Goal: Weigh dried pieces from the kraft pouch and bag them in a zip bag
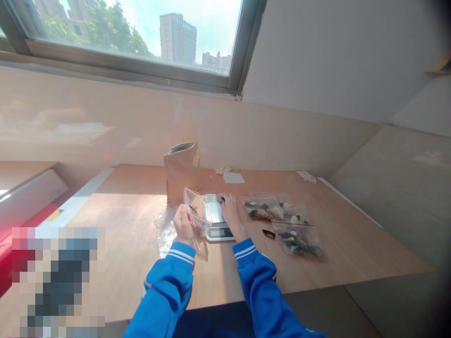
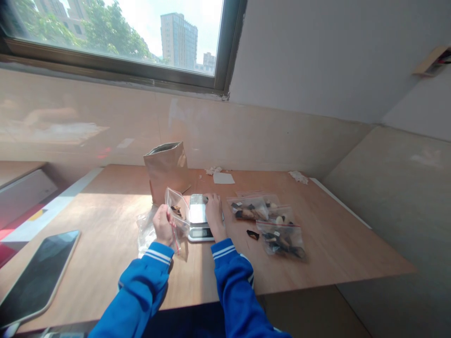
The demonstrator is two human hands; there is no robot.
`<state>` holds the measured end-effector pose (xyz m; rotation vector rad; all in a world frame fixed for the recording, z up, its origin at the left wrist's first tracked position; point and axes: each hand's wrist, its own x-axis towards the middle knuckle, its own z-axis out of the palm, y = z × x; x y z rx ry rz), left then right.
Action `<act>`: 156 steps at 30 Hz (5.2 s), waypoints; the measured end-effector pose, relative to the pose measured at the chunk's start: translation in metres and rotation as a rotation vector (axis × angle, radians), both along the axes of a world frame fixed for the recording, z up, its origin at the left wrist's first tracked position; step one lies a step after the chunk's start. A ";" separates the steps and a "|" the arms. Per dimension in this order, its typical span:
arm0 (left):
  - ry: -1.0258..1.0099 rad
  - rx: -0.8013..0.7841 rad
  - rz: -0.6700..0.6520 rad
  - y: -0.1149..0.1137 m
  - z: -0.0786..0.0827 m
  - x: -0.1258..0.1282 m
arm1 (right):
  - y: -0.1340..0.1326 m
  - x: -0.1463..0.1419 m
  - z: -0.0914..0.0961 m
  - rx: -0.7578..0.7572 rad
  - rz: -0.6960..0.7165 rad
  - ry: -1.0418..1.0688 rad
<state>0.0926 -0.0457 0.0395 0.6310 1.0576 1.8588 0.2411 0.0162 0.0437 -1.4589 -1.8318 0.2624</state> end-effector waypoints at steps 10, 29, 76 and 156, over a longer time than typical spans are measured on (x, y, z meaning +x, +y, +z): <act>0.064 0.009 0.027 0.003 -0.005 -0.002 | -0.030 -0.038 0.080 -0.064 0.358 0.600; 0.025 0.026 0.077 0.000 0.000 0.000 | -0.059 -0.030 0.046 -0.203 0.486 0.473; 0.640 0.015 -0.387 -0.005 -0.021 0.004 | -0.128 0.030 0.124 -0.037 0.140 0.104; 0.471 -0.085 -0.433 -0.011 -0.012 -0.001 | -0.087 0.068 -0.035 0.106 -0.314 0.547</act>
